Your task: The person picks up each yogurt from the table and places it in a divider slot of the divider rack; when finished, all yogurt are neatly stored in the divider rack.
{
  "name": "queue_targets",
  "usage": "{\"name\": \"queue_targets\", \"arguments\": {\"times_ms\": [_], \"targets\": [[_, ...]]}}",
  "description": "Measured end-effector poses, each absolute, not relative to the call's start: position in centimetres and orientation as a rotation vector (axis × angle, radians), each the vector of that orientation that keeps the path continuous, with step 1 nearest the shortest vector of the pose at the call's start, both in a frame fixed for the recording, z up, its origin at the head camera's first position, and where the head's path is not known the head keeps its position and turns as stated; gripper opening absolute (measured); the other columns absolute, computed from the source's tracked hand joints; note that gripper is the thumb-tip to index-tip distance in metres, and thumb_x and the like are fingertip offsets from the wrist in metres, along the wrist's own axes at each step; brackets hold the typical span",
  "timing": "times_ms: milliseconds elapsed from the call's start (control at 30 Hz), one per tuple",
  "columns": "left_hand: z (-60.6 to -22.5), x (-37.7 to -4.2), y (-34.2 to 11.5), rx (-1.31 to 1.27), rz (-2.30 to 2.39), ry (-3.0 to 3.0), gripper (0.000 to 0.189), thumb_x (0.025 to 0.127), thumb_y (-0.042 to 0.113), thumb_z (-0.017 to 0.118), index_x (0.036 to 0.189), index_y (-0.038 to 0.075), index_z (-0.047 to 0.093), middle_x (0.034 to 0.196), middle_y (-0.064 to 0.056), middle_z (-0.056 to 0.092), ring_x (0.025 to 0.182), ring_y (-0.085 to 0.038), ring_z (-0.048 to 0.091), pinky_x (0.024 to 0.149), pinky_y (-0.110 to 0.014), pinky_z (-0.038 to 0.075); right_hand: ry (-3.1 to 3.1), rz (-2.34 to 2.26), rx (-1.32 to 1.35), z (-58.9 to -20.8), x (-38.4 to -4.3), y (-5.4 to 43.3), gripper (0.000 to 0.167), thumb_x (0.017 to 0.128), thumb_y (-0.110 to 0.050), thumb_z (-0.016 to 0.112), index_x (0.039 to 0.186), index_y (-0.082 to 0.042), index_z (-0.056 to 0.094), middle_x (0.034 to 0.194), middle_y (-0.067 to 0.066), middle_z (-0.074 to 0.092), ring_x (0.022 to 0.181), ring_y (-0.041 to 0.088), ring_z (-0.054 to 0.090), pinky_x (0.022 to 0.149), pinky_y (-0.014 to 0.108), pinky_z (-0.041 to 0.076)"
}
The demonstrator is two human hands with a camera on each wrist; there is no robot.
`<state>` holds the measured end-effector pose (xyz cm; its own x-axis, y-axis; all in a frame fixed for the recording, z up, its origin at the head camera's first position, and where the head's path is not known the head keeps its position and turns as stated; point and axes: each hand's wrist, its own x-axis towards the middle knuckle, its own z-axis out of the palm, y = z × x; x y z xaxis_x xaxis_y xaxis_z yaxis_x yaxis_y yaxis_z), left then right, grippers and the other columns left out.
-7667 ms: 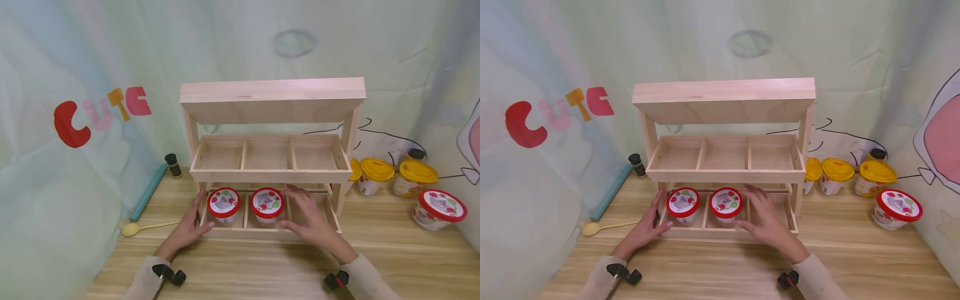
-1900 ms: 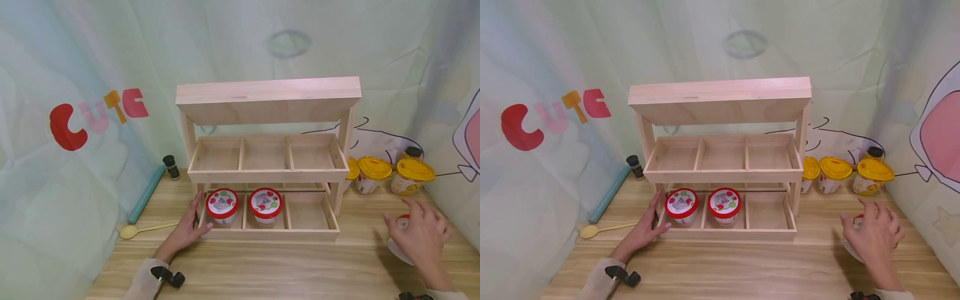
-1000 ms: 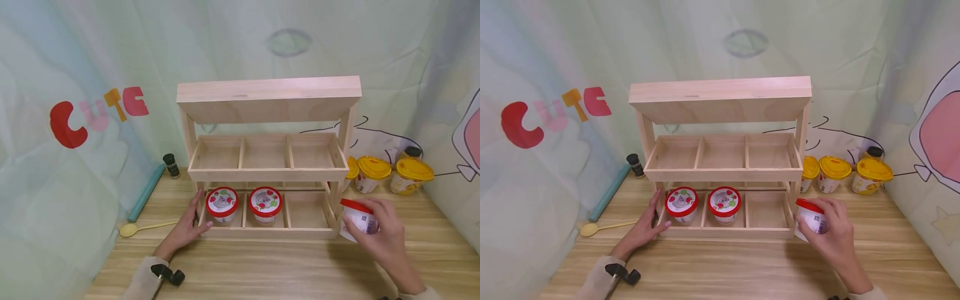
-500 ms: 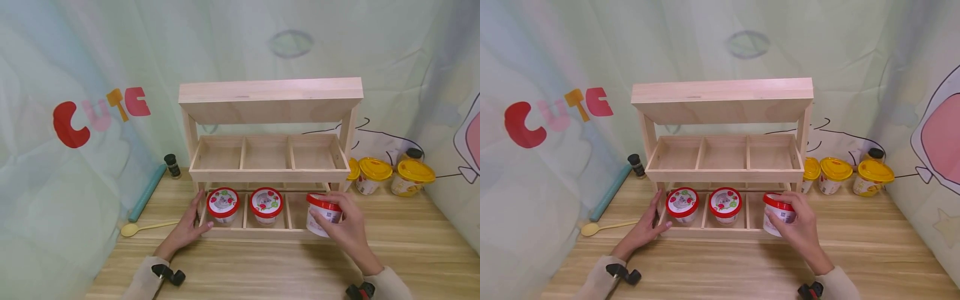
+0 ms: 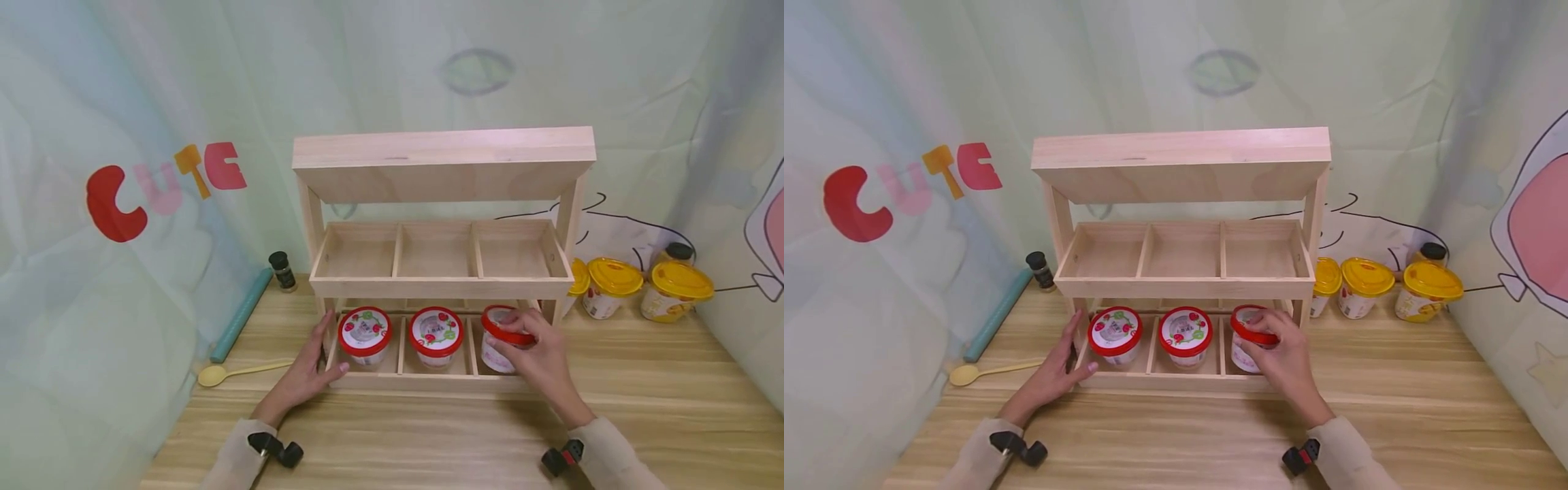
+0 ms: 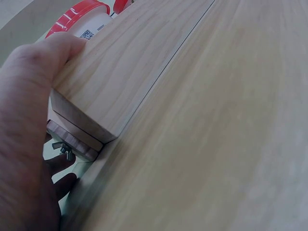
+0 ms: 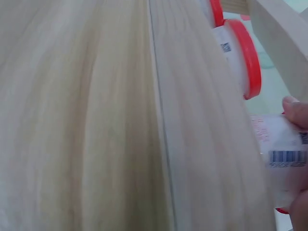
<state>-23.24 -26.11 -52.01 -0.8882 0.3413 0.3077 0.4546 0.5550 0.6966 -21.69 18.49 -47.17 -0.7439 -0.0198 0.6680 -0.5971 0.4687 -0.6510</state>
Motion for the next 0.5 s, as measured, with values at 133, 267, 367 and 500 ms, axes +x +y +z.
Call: {"name": "queue_targets", "arguments": {"times_ms": [133, 267, 367, 500], "targets": [[-52.2, -23.3, -26.0, -0.697, -1.246, -2.626, 0.11, 0.092, 0.023, 0.081, 0.174, 0.02, 0.006, 0.175, -0.03, 0.023, 0.158, -0.063, 0.025, 0.119, -0.084, 0.028, -2.174, 1.273, 0.561, -47.7, -21.9, 18.5, 0.038, 0.066, 0.011, 0.096, 0.082, -0.011, 0.07, 0.103, 0.009, 0.074, 0.104, 0.0, 0.06, 0.091, 0.002, 0.048], [-52.4, -23.3, -25.8, -0.708, -1.231, -2.617, 0.11, 0.092, 0.021, 0.082, 0.173, 0.017, 0.008, 0.174, -0.031, 0.025, 0.157, -0.062, 0.029, 0.12, -0.081, 0.03, -2.243, 1.192, 0.63, -48.0, -21.1, 18.9, 0.041, 0.064, 0.005, 0.099, 0.081, -0.016, 0.069, 0.107, 0.006, 0.074, 0.107, 0.007, 0.058, 0.096, 0.006, 0.044], [-52.4, -23.3, -25.9, -0.693, -1.234, -2.627, 0.11, 0.092, 0.022, 0.082, 0.174, 0.018, 0.008, 0.175, -0.03, 0.023, 0.157, -0.062, 0.028, 0.121, -0.08, 0.03, -2.272, 1.157, 0.685, -48.3, -20.3, 19.4, 0.04, 0.066, -0.002, 0.101, 0.085, -0.02, 0.071, 0.112, 0.003, 0.072, 0.11, 0.011, 0.059, 0.1, 0.007, 0.042], [-52.4, -23.2, -26.0, -0.669, -1.251, -2.637, 0.11, 0.093, 0.022, 0.082, 0.174, 0.022, 0.008, 0.177, -0.029, 0.02, 0.157, -0.063, 0.028, 0.119, -0.082, 0.031, -2.29, 1.165, 0.729, -48.5, -19.9, 19.7, 0.035, 0.073, -0.002, 0.097, 0.088, -0.022, 0.073, 0.116, 0.002, 0.071, 0.114, 0.013, 0.058, 0.104, 0.004, 0.041]]}}
